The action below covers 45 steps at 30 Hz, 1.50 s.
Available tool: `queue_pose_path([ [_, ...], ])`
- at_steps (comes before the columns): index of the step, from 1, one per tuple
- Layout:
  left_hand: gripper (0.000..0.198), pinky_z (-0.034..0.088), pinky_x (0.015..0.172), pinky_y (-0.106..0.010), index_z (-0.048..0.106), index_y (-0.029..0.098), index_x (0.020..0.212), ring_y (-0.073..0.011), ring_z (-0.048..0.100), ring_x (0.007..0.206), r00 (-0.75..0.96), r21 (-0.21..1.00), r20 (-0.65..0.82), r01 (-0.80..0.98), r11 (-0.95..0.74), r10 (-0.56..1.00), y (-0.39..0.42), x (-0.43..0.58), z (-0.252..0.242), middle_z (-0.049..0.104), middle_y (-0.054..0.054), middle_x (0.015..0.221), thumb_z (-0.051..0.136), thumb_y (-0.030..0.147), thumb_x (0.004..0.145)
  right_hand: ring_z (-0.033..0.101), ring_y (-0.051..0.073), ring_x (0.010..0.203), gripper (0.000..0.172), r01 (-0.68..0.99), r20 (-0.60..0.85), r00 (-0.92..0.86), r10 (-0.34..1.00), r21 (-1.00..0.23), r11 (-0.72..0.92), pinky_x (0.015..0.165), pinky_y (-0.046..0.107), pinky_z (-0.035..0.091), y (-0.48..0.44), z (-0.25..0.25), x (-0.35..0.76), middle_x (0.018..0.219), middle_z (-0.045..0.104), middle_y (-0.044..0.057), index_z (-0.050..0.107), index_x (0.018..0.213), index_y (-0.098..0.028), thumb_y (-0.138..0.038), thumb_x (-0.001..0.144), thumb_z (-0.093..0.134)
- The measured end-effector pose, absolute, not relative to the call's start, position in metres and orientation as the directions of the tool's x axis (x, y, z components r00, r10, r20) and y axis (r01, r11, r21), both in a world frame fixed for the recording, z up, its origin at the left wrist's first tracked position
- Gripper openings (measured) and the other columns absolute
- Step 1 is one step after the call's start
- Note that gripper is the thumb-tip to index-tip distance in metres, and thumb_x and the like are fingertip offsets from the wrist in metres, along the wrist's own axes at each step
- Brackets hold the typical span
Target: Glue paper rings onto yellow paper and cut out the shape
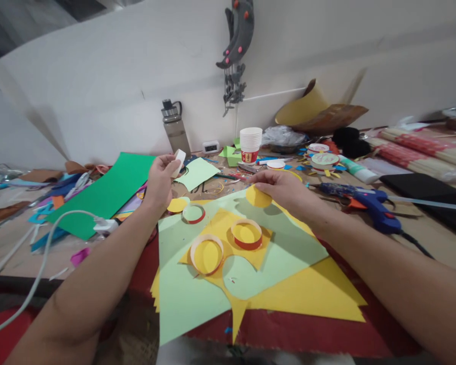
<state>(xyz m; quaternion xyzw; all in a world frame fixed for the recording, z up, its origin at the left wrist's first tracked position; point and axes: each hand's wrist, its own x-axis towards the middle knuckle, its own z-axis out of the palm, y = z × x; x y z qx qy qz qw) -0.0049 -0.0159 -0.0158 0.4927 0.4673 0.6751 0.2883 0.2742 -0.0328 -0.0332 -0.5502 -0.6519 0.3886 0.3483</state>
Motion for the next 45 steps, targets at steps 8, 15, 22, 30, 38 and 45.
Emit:
queue_pose_path([
  [8,0.024,0.049,0.063,-0.024,0.058,0.02,0.09,-0.015,0.061,0.085,-0.343,0.908,0.413,0.078,-0.412,0.844,-0.013,-0.006,-0.02,0.06,-0.003,0.096,0.071,0.03,0.072,0.047,0.033,0.125,0.044,0.604,0.325,-0.484,0.813,-0.548,0.579,0.108,0.051,0.032,-0.069,-0.023,0.261,0.129,0.061,0.013,0.066,0.119,-0.021,-0.047,0.084,0.06],
  [15,0.021,0.048,0.062,-0.023,0.058,0.021,0.088,-0.0161,0.062,0.086,-0.334,0.904,0.422,0.078,-0.421,0.843,-0.012,-0.005,-0.021,0.061,-0.004,0.097,0.071,0.028,0.074,0.053,0.034,0.115,0.059,0.471,0.182,-0.79,0.586,-0.431,0.77,0.097,0.054,0.04,-0.127,-0.013,0.22,0.125,0.063,0.011,0.06,0.128,-0.029,-0.054,0.075,0.071],
  [22,0.02,0.048,0.063,-0.024,0.057,0.02,0.088,-0.0152,0.06,0.08,-0.333,0.903,0.422,0.068,-0.424,0.843,-0.013,-0.003,-0.019,0.06,-0.003,0.09,0.071,0.026,0.075,0.058,0.03,0.108,0.048,0.476,0.199,-0.787,0.584,-0.407,0.78,0.095,0.051,0.04,-0.127,-0.027,0.21,0.116,0.068,0.011,0.06,0.125,-0.024,-0.033,0.079,0.066],
  [30,0.02,0.048,0.064,-0.025,0.056,0.02,0.088,-0.0148,0.059,0.081,-0.319,0.906,0.414,0.057,-0.419,0.852,-0.015,-0.002,-0.02,0.059,-0.003,0.088,0.07,0.026,0.075,0.057,0.031,0.112,0.052,0.478,0.211,-0.777,0.593,-0.416,0.774,0.095,0.05,0.042,-0.134,-0.028,0.212,0.122,0.066,0.009,0.059,0.127,-0.03,-0.035,0.076,0.069],
  [38,0.018,0.045,0.061,-0.024,0.055,0.018,0.087,-0.013,0.057,0.075,-0.309,0.906,0.417,0.059,-0.42,0.855,-0.014,0.0,-0.019,0.059,-0.003,0.087,0.069,0.024,0.076,0.058,0.032,0.113,0.051,0.5,0.246,-0.742,0.624,-0.418,0.759,0.097,0.052,0.04,-0.135,-0.037,0.208,0.122,0.066,0.011,0.058,0.127,-0.026,-0.033,0.077,0.065],
  [45,0.018,0.046,0.061,-0.022,0.055,0.019,0.087,-0.0123,0.058,0.075,-0.312,0.909,0.411,0.066,-0.412,0.856,-0.016,0.0,-0.018,0.059,-0.002,0.085,0.069,0.024,0.075,0.051,0.034,0.125,0.07,0.55,0.266,-0.662,0.701,-0.463,0.695,0.102,0.056,0.042,-0.125,-0.018,0.225,0.135,0.059,0.011,0.05,0.137,-0.026,-0.049,0.075,0.07],
])
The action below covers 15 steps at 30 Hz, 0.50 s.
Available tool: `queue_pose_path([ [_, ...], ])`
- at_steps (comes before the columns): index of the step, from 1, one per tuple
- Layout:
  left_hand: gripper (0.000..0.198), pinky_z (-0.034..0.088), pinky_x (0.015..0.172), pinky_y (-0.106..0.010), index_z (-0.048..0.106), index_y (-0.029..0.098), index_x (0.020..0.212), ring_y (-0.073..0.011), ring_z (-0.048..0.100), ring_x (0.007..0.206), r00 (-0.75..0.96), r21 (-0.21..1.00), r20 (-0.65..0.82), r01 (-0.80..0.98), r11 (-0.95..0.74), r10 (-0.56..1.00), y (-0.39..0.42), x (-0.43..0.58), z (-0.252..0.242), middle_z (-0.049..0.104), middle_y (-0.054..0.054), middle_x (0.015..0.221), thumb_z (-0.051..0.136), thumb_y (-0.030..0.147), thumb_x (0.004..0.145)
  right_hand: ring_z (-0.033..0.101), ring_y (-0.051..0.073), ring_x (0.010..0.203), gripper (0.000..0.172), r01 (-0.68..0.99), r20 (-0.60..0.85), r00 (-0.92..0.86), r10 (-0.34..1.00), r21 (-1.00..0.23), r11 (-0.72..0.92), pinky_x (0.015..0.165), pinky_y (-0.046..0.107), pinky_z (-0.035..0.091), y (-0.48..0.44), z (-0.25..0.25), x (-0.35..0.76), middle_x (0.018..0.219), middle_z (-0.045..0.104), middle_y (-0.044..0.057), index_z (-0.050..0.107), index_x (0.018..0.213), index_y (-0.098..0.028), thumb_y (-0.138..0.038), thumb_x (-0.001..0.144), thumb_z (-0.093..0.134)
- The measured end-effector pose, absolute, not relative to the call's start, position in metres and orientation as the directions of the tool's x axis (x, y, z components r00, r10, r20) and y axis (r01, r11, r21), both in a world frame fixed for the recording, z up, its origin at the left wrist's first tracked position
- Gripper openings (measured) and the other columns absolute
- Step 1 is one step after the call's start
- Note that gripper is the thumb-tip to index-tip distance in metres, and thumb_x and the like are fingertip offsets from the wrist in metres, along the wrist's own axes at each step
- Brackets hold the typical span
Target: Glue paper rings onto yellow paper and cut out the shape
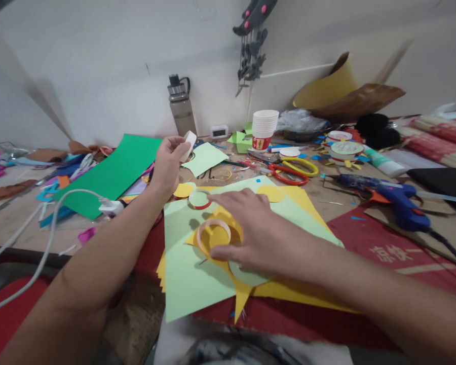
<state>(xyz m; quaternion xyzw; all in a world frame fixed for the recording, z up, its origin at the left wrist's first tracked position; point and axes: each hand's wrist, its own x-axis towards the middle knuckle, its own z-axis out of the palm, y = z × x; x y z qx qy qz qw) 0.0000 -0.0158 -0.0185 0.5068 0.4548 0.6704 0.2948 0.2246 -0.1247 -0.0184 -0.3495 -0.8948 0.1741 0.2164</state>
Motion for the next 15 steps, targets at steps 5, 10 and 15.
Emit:
queue_pose_path([
  [5,0.018,0.046,0.061,-0.023,0.055,0.02,0.087,-0.0127,0.058,0.075,-0.316,0.907,0.416,0.074,-0.415,0.853,-0.016,0.0,-0.019,0.06,-0.002,0.087,0.068,0.024,0.076,0.061,0.029,0.112,0.043,0.617,0.419,-0.4,0.815,-0.535,0.577,0.098,0.049,0.047,-0.095,-0.008,0.25,0.124,0.066,0.01,0.062,0.122,-0.023,-0.047,0.087,0.057],
  [10,0.02,0.046,0.062,-0.023,0.056,0.019,0.088,-0.0124,0.058,0.076,-0.304,0.903,0.426,0.095,-0.418,0.852,-0.014,-0.002,-0.021,0.061,-0.003,0.089,0.069,0.026,0.075,0.067,0.027,0.087,0.027,0.621,0.426,-0.28,0.861,-0.604,0.5,0.082,0.046,0.052,-0.078,-0.009,0.266,0.1,0.074,0.006,0.071,0.097,-0.024,-0.044,0.085,0.059],
  [15,0.024,0.045,0.063,-0.023,0.06,0.018,0.095,-0.0136,0.059,0.079,-0.292,0.903,0.43,0.113,-0.415,0.854,-0.014,-0.004,-0.021,0.063,-0.005,0.094,0.069,0.029,0.076,0.067,0.026,0.081,0.03,0.617,0.339,-0.277,0.899,-0.654,0.437,0.073,0.042,0.053,-0.068,-0.014,0.277,0.094,0.074,0.006,0.072,0.096,-0.024,-0.047,0.086,0.056],
])
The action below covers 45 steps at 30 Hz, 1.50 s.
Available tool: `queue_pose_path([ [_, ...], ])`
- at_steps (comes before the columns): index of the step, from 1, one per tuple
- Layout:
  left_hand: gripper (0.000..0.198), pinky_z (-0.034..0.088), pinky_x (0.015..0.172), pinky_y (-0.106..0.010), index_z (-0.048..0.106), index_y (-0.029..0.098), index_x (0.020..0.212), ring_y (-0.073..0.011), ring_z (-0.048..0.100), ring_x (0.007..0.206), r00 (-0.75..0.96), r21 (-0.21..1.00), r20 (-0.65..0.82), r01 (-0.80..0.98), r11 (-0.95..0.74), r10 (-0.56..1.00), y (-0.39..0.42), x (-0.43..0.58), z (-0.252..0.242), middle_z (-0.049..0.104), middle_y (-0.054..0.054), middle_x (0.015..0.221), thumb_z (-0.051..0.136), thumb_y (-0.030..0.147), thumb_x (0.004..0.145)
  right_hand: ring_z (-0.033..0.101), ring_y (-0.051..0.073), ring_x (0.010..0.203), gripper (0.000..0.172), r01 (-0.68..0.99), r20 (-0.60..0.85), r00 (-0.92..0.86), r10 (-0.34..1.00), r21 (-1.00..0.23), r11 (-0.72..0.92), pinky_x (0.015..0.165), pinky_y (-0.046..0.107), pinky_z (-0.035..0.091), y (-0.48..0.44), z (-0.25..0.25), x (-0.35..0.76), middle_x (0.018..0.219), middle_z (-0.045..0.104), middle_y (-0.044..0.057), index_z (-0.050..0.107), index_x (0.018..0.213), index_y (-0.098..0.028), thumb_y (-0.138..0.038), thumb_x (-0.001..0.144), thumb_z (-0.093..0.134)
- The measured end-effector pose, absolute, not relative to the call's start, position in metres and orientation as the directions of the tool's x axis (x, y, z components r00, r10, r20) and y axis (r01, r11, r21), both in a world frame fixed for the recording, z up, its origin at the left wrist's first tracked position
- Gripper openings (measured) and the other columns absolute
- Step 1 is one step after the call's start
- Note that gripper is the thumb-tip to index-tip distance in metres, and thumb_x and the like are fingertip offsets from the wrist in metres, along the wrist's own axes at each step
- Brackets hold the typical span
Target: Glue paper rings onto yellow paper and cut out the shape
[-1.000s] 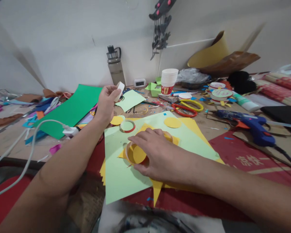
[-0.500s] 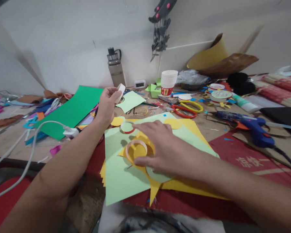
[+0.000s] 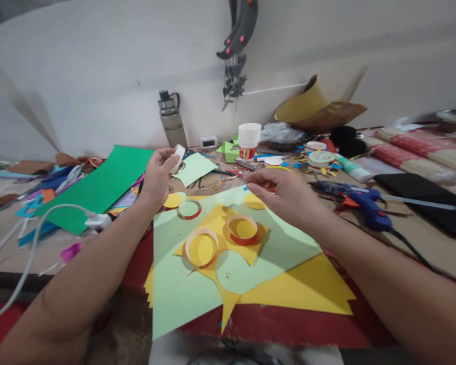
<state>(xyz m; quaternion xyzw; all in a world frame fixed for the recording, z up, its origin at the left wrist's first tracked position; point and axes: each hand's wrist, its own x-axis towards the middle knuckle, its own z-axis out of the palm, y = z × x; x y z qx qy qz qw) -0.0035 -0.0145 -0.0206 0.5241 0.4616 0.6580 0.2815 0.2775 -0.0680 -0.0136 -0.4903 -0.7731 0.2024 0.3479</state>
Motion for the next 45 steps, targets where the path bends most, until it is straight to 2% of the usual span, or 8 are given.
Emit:
queue_pose_path([
  [5,0.027,0.045,0.065,-0.023,0.06,0.019,0.096,-0.0134,0.059,0.079,-0.275,0.899,0.436,0.104,-0.425,0.857,-0.014,-0.004,-0.021,0.063,-0.003,0.094,0.07,0.03,0.074,0.059,0.031,0.115,0.063,0.584,0.087,-0.659,0.747,-0.566,0.581,0.094,0.045,0.049,-0.071,-0.017,0.289,0.13,0.063,0.009,0.063,0.128,-0.027,-0.056,0.072,0.071],
  [8,0.028,0.045,0.066,-0.024,0.06,0.018,0.096,-0.0142,0.06,0.081,-0.273,0.904,0.426,0.098,-0.415,0.863,-0.015,-0.004,-0.021,0.063,-0.003,0.094,0.071,0.031,0.073,0.055,0.032,0.121,0.068,0.585,-0.008,-0.716,0.698,-0.552,0.594,0.1,0.045,0.045,-0.079,-0.02,0.288,0.134,0.059,0.009,0.059,0.132,-0.028,-0.051,0.07,0.074],
  [15,0.03,0.045,0.065,-0.024,0.06,0.018,0.098,-0.0145,0.061,0.082,-0.266,0.907,0.422,0.123,-0.403,0.867,-0.016,-0.005,-0.021,0.064,-0.003,0.097,0.071,0.033,0.074,0.059,0.028,0.113,0.065,0.581,0.006,-0.685,0.729,-0.6,0.55,0.094,0.04,0.048,-0.079,-0.021,0.284,0.128,0.063,0.008,0.061,0.128,-0.026,-0.052,0.07,0.074],
  [20,0.031,0.045,0.067,-0.025,0.06,0.018,0.099,-0.0149,0.061,0.085,-0.265,0.908,0.419,0.136,-0.396,0.868,-0.015,-0.007,-0.022,0.063,-0.004,0.098,0.071,0.034,0.075,0.065,0.022,0.086,0.04,0.62,0.214,-0.364,0.906,-0.67,0.408,0.073,0.034,0.05,-0.051,-0.028,0.297,0.102,0.073,0.007,0.07,0.104,-0.022,-0.054,0.088,0.051],
  [25,0.032,0.043,0.064,-0.024,0.06,0.018,0.098,-0.0138,0.06,0.08,-0.259,0.92,0.393,0.117,-0.375,0.882,-0.017,-0.005,-0.02,0.063,-0.002,0.092,0.071,0.035,0.074,0.061,0.021,0.073,0.032,0.768,0.254,-0.278,0.926,-0.52,0.373,0.063,0.032,0.044,-0.03,-0.042,0.308,0.084,0.071,0.006,0.07,0.094,-0.021,-0.047,0.085,0.054],
  [35,0.03,0.038,0.055,-0.022,0.059,0.018,0.093,-0.0121,0.061,0.073,-0.246,0.914,0.405,0.1,-0.393,0.88,-0.02,-0.001,-0.016,0.063,-0.001,0.083,0.07,0.041,0.077,0.06,0.031,0.105,0.048,0.852,0.176,-0.349,0.92,-0.348,0.39,0.09,0.042,0.047,-0.036,-0.058,0.295,0.112,0.065,0.015,0.07,0.111,-0.018,-0.05,0.077,0.067],
  [39,0.031,0.04,0.058,-0.022,0.059,0.018,0.094,-0.0126,0.062,0.075,-0.243,0.917,0.4,0.11,-0.385,0.884,-0.021,-0.002,-0.017,0.064,-0.002,0.085,0.07,0.041,0.076,0.06,0.03,0.102,0.048,0.836,0.184,-0.313,0.932,-0.413,0.362,0.086,0.041,0.047,-0.034,-0.062,0.295,0.109,0.066,0.013,0.068,0.111,-0.018,-0.049,0.074,0.069],
  [45,0.031,0.041,0.06,-0.022,0.058,0.019,0.096,-0.0126,0.062,0.076,-0.231,0.917,0.399,0.125,-0.379,0.888,-0.019,-0.003,-0.019,0.064,-0.002,0.089,0.07,0.041,0.077,0.057,0.018,0.067,0.025,0.741,0.222,-0.255,0.941,-0.58,0.338,0.06,0.03,0.044,-0.037,-0.057,0.294,0.076,0.064,0.002,0.064,0.102,-0.019,-0.034,0.085,0.051],
])
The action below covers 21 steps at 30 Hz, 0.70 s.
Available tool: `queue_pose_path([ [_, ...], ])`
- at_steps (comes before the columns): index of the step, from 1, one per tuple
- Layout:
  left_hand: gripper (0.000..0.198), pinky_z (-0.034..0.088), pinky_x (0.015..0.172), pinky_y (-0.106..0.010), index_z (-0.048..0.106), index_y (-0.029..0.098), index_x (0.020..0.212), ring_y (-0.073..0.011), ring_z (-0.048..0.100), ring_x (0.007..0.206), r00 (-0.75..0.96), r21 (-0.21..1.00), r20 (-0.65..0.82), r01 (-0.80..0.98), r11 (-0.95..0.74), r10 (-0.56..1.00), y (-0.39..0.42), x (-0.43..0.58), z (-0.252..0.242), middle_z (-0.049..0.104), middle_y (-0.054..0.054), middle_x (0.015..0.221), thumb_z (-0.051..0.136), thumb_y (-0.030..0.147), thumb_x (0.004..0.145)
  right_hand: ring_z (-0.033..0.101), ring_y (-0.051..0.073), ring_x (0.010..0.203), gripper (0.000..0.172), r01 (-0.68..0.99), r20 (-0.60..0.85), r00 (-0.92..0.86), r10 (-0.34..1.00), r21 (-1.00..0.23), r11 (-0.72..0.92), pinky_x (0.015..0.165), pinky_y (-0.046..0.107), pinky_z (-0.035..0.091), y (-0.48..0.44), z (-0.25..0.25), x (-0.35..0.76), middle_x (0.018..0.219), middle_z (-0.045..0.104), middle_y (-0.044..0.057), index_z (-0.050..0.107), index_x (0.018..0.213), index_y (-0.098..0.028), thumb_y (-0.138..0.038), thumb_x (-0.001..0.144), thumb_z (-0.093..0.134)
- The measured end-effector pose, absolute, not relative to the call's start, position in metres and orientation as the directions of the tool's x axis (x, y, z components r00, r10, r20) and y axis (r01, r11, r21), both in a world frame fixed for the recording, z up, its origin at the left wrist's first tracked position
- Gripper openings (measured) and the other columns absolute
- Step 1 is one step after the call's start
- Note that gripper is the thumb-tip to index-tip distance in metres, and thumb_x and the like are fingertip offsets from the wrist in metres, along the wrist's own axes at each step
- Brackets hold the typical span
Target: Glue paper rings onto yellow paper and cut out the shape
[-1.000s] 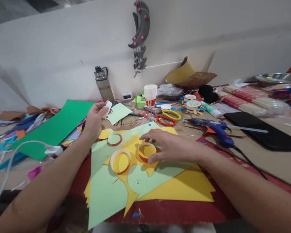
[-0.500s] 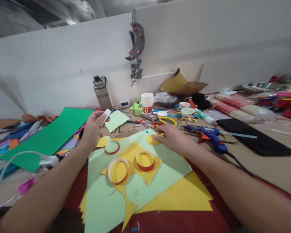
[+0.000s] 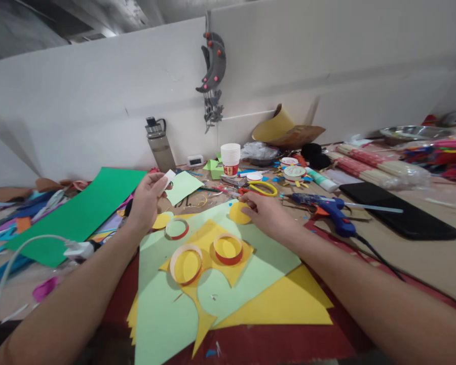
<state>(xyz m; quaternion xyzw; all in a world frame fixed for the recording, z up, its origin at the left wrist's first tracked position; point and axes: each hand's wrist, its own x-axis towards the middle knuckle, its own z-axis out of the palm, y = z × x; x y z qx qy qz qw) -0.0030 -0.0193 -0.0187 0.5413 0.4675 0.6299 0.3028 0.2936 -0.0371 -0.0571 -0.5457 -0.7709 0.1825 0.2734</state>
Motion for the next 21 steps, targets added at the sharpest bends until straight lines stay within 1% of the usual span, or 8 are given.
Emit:
queue_pose_path([
  [2,0.031,0.041,0.06,-0.022,0.059,0.019,0.096,-0.0127,0.062,0.077,-0.229,0.917,0.398,0.132,-0.377,0.888,-0.019,-0.003,-0.019,0.064,-0.002,0.089,0.07,0.04,0.077,0.058,0.018,0.068,0.026,0.685,0.244,-0.243,0.939,-0.642,0.345,0.059,0.03,0.045,-0.037,-0.057,0.294,0.075,0.064,0.002,0.064,0.1,-0.02,-0.037,0.086,0.051],
  [4,0.031,0.041,0.06,-0.023,0.059,0.019,0.097,-0.0129,0.062,0.077,-0.23,0.917,0.397,0.135,-0.375,0.888,-0.019,-0.003,-0.019,0.064,-0.002,0.089,0.07,0.04,0.077,0.06,0.018,0.07,0.028,0.6,0.252,-0.229,0.94,-0.724,0.34,0.06,0.031,0.047,-0.037,-0.058,0.294,0.076,0.065,0.002,0.065,0.099,-0.02,-0.042,0.083,0.056],
  [6,0.031,0.042,0.061,-0.023,0.059,0.019,0.097,-0.0128,0.062,0.077,-0.233,0.917,0.398,0.132,-0.377,0.887,-0.019,-0.003,-0.019,0.064,-0.002,0.089,0.07,0.04,0.077,0.061,0.019,0.071,0.03,0.515,0.231,-0.219,0.948,-0.798,0.313,0.061,0.031,0.048,-0.038,-0.057,0.293,0.078,0.066,0.002,0.065,0.097,-0.02,-0.044,0.08,0.06],
  [9,0.031,0.042,0.06,-0.022,0.059,0.019,0.096,-0.012,0.062,0.075,-0.25,0.917,0.399,0.102,-0.386,0.882,-0.019,-0.005,-0.017,0.064,-0.002,0.089,0.071,0.04,0.076,0.06,0.018,0.068,0.034,0.444,0.176,-0.206,0.963,-0.86,0.252,0.059,0.031,0.047,-0.041,-0.053,0.291,0.077,0.066,0.003,0.064,0.094,-0.019,-0.047,0.076,0.063],
  [12,0.032,0.041,0.057,-0.022,0.059,0.02,0.094,-0.0113,0.062,0.074,-0.297,0.909,0.406,0.036,-0.414,0.865,-0.02,-0.007,-0.012,0.064,-0.002,0.09,0.071,0.044,0.077,0.056,0.016,0.061,0.037,0.409,0.148,-0.188,0.971,-0.887,0.214,0.053,0.029,0.043,-0.045,-0.05,0.288,0.068,0.062,0.0,0.064,0.091,-0.019,-0.051,0.073,0.065],
  [15,0.036,0.04,0.054,-0.022,0.059,0.02,0.093,-0.0115,0.062,0.072,-0.34,0.901,0.395,-0.037,-0.432,0.853,-0.021,-0.007,-0.008,0.065,-0.004,0.093,0.067,0.051,0.078,0.05,0.014,0.053,0.035,0.4,0.11,-0.183,0.977,-0.899,0.176,0.047,0.027,0.039,-0.047,-0.05,0.287,0.062,0.056,-0.002,0.063,0.09,-0.02,-0.051,0.073,0.065],
  [19,0.041,0.038,0.052,-0.024,0.059,0.021,0.094,-0.01,0.059,0.066,-0.339,0.895,0.387,-0.084,-0.438,0.857,-0.02,-0.008,-0.007,0.066,-0.005,0.098,0.061,0.058,0.079,0.046,0.013,0.048,0.031,0.385,0.054,-0.187,0.981,-0.914,0.124,0.042,0.026,0.033,-0.048,-0.054,0.287,0.057,0.05,-0.005,0.06,0.098,-0.021,-0.045,0.079,0.061],
  [21,0.041,0.037,0.051,-0.023,0.058,0.02,0.094,-0.0099,0.058,0.065,-0.332,0.895,0.387,-0.091,-0.437,0.86,-0.02,-0.008,-0.008,0.065,-0.005,0.096,0.063,0.058,0.078,0.047,0.013,0.047,0.031,0.382,0.051,-0.185,0.981,-0.917,0.119,0.042,0.026,0.033,-0.048,-0.055,0.287,0.056,0.049,-0.006,0.059,0.101,-0.021,-0.043,0.079,0.061],
])
